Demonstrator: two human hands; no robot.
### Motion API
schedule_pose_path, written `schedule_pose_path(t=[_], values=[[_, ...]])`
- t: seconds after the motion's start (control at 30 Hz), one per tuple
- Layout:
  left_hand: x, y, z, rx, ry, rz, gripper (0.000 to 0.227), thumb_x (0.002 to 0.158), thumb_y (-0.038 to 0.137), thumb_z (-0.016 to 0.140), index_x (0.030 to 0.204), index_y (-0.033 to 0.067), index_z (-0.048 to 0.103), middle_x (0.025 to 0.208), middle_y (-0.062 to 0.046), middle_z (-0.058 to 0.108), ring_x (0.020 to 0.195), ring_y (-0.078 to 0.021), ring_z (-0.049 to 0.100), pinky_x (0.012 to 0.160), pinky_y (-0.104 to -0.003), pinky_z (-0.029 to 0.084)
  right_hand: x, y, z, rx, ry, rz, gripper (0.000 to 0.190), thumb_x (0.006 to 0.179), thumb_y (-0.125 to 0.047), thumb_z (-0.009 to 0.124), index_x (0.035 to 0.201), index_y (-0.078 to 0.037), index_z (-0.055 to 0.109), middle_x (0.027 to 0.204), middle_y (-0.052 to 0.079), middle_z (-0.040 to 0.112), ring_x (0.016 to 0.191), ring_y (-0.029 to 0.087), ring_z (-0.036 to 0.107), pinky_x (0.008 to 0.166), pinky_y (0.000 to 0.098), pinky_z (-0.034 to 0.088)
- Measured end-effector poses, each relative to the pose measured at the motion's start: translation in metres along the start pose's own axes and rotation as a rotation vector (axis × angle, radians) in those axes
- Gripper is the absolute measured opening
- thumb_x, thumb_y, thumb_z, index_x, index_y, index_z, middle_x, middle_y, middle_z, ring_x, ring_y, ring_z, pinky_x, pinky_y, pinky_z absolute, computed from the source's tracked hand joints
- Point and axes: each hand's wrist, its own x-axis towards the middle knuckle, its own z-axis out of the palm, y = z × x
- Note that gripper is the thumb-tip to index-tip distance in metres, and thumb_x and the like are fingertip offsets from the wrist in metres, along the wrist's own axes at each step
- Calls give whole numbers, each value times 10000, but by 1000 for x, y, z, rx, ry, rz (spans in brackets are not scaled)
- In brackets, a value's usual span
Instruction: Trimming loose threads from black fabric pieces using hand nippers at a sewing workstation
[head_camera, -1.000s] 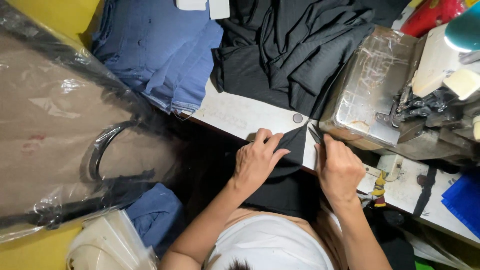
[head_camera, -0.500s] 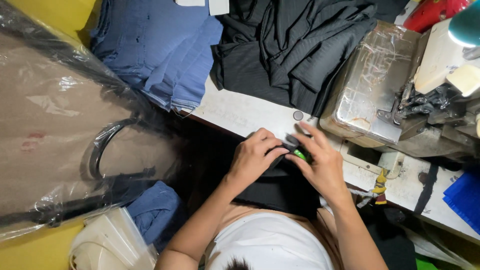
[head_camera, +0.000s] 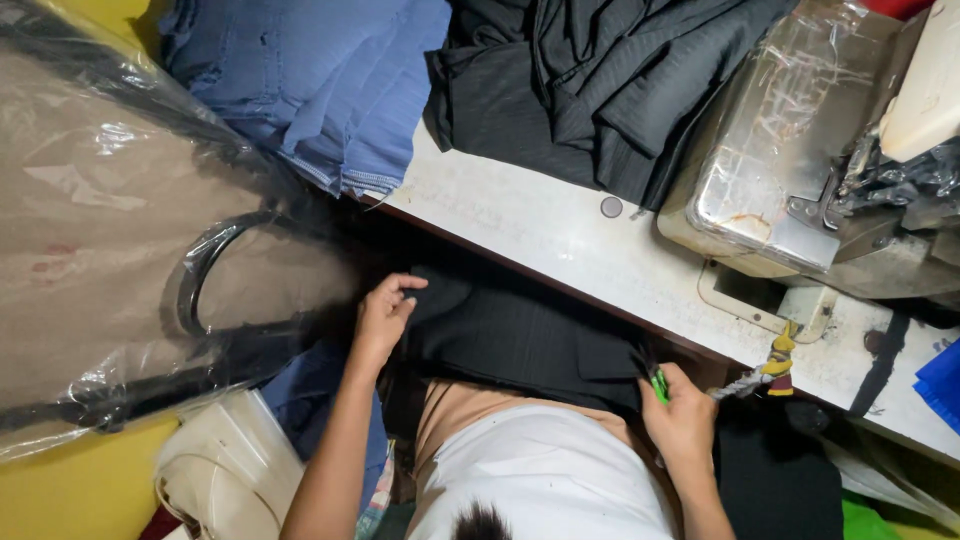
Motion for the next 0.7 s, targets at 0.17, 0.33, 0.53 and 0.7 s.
schedule_pose_path(t=[0.17, 0.33, 0.53, 0.7], values=[[-10, 39, -3, 276, 112, 296, 263, 742, -18, 463, 883, 123, 635, 886, -11, 623, 751, -152, 569, 702, -245, 424, 8, 0, -6, -279, -38, 102, 178, 740, -313, 489, 753, -145, 548, 680, 164, 608, 718, 384, 557, 620, 430, 403], [-12, 58, -18, 490, 158, 471, 329, 789, -17, 426, 1040, 123, 585, 1054, -115, 567, 929, -255, 561, 792, -322, 424, 5, -16, -29, -359, -154, 187, 307, 732, -380, 514, 656, -82, 505, 761, 175, 607, 804, 401, 522, 623, 409, 393], [-15, 101, 13, 890, -153, 217, 511, 747, 201, 546, 1222, 142, 365, 1327, -47, 297, 854, -361, 557, 681, -465, 448, 5, -13, -22, -530, -162, 148, 458, 743, -581, 415, 829, -148, 535, 764, 163, 624, 800, 376, 578, 636, 444, 442], [-16, 202, 95, 39, -179, 702, 256, 836, 98, 462, 1091, 80, 467, 1023, -81, 588, 912, -191, 600, 789, -280, 468, -8, -36, -65, -443, -276, 182, 490, 671, -586, 464, 1048, -283, 540, 881, 113, 643, 919, 311, 567, 742, 369, 435]])
